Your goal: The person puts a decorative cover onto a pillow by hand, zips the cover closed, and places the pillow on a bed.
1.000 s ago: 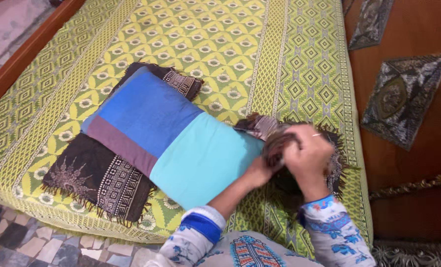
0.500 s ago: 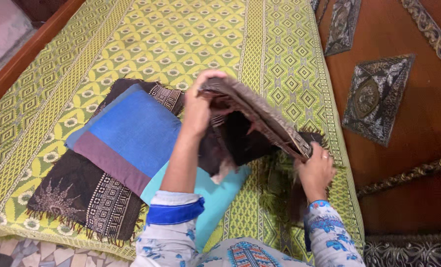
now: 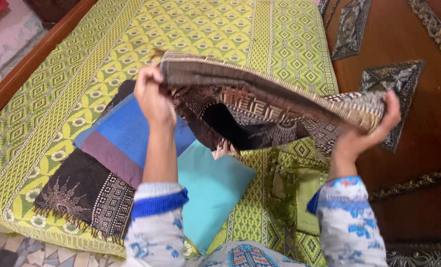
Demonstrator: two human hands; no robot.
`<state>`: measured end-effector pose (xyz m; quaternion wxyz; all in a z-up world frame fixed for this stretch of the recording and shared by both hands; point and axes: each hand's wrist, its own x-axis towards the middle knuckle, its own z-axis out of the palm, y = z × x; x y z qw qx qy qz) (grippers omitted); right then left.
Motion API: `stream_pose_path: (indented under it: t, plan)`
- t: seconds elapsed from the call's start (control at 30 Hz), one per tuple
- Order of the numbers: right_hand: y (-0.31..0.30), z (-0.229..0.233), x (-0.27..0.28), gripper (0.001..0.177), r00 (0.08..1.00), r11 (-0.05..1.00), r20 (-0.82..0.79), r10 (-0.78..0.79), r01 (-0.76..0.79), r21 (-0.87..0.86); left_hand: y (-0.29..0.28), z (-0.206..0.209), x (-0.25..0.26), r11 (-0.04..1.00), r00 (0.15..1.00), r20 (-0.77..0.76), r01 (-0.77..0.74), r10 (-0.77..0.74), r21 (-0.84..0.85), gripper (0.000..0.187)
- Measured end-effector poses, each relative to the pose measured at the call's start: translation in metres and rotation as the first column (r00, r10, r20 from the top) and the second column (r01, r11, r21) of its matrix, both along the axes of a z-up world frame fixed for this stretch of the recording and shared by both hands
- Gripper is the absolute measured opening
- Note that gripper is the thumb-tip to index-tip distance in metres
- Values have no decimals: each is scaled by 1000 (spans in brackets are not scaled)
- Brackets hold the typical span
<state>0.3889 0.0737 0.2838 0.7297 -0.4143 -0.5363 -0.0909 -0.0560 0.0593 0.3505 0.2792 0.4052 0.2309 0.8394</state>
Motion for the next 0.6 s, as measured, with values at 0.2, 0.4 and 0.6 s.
stream_pose_path:
  t: [0.2,0.4,0.6]
  plan:
    - [-31,-45,-10,117,867,424,464,182,356,-833,-36,-110,38,872,842,-524,-350,133,-341,29]
    - [-102,-79,-116,100,750,361,141,647,-138,-922,-85,-207,176,787,813,-421,74,-404,-613,23]
    - [-87,-99,-116,36,813,439,174,555,-109,-892,-93,-220,141,798,894,-373,-31,-247,-602,21]
